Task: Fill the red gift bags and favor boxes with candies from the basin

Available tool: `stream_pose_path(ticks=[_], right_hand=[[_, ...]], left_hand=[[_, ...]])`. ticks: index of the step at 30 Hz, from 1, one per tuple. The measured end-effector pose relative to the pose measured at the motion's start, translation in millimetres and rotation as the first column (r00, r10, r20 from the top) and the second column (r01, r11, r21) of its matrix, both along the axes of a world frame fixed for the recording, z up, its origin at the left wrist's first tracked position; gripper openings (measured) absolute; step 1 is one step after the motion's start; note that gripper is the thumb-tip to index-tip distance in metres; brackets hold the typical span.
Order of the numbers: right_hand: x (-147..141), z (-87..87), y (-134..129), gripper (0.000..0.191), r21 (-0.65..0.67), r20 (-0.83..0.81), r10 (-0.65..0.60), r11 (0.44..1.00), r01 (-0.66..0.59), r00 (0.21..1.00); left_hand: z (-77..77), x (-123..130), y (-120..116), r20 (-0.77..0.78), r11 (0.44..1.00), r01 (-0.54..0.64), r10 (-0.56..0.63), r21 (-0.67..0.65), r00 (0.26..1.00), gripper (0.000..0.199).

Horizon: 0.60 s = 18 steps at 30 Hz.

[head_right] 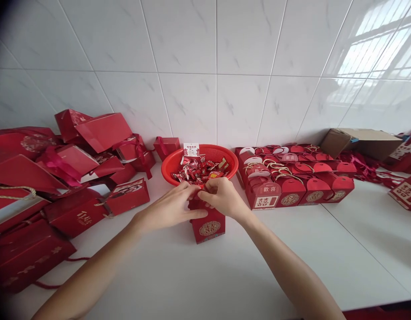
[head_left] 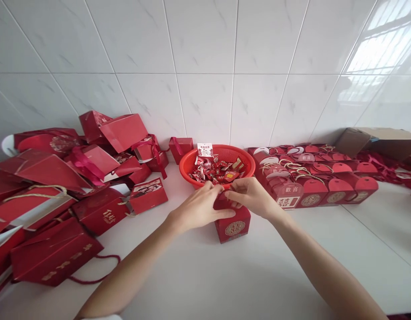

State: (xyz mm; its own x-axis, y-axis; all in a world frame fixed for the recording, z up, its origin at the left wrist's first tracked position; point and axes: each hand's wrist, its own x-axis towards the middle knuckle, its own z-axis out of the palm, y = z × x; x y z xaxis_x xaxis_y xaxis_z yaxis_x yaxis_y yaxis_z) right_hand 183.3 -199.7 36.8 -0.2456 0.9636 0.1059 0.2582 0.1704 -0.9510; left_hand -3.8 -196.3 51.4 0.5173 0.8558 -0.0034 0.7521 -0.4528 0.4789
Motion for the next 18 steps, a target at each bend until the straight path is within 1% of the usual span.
stream_pose_path(ticks=[2,6,9,11,12,14,16,17,18], right_hand=[[1.3,0.3,0.8,0.024,-0.047,-0.048,0.065,0.997,-0.067,0.997],[4.8,0.2,2.9,0.023,-0.142,-0.173,0.162,0.972,-0.188,0.971],[6.0,-1.1,4.0,0.032,-0.187,-0.235,0.207,0.949,-0.253,0.950],[6.8,-0.8,3.2,0.037,-0.160,-0.257,0.213,0.952,-0.259,0.943],[7.8,0.3,1.8,0.038,-0.127,-0.256,0.203,0.962,-0.241,0.945],[12.6,4.7,-3.8,0.037,-0.039,-0.225,0.162,0.984,-0.175,0.961],[22.6,11.0,-13.5,0.035,0.047,-0.184,0.097,0.995,-0.090,0.978],[30.1,14.3,-19.9,0.034,0.084,-0.171,0.062,0.995,-0.048,0.983],[39.4,17.3,-27.2,0.033,0.114,-0.162,0.019,0.993,0.000,0.987]], left_hand=[[-6.7,3.0,1.8,-0.055,1.000,0.005,-0.006,-0.021,0.998,0.044],[-18.4,7.1,6.8,-0.059,0.996,0.056,-0.059,-0.062,0.997,0.037],[-21.2,8.3,10.6,-0.029,0.990,0.127,-0.129,-0.063,0.991,0.033],[-19.2,7.4,13.7,-0.009,0.983,0.161,-0.163,-0.085,0.987,0.036],[-17.4,6.1,15.9,0.008,0.976,0.186,-0.186,-0.114,0.983,0.042],[-13.9,1.0,22.6,0.073,0.940,0.274,-0.264,-0.203,0.962,0.065],[-13.0,-6.7,32.9,0.171,0.874,0.381,-0.343,-0.303,0.924,0.091],[-14.5,-10.7,39.1,0.209,0.837,0.418,-0.365,-0.353,0.907,0.099],[-17.6,-14.0,45.6,0.231,0.806,0.436,-0.372,-0.401,0.899,0.101]])
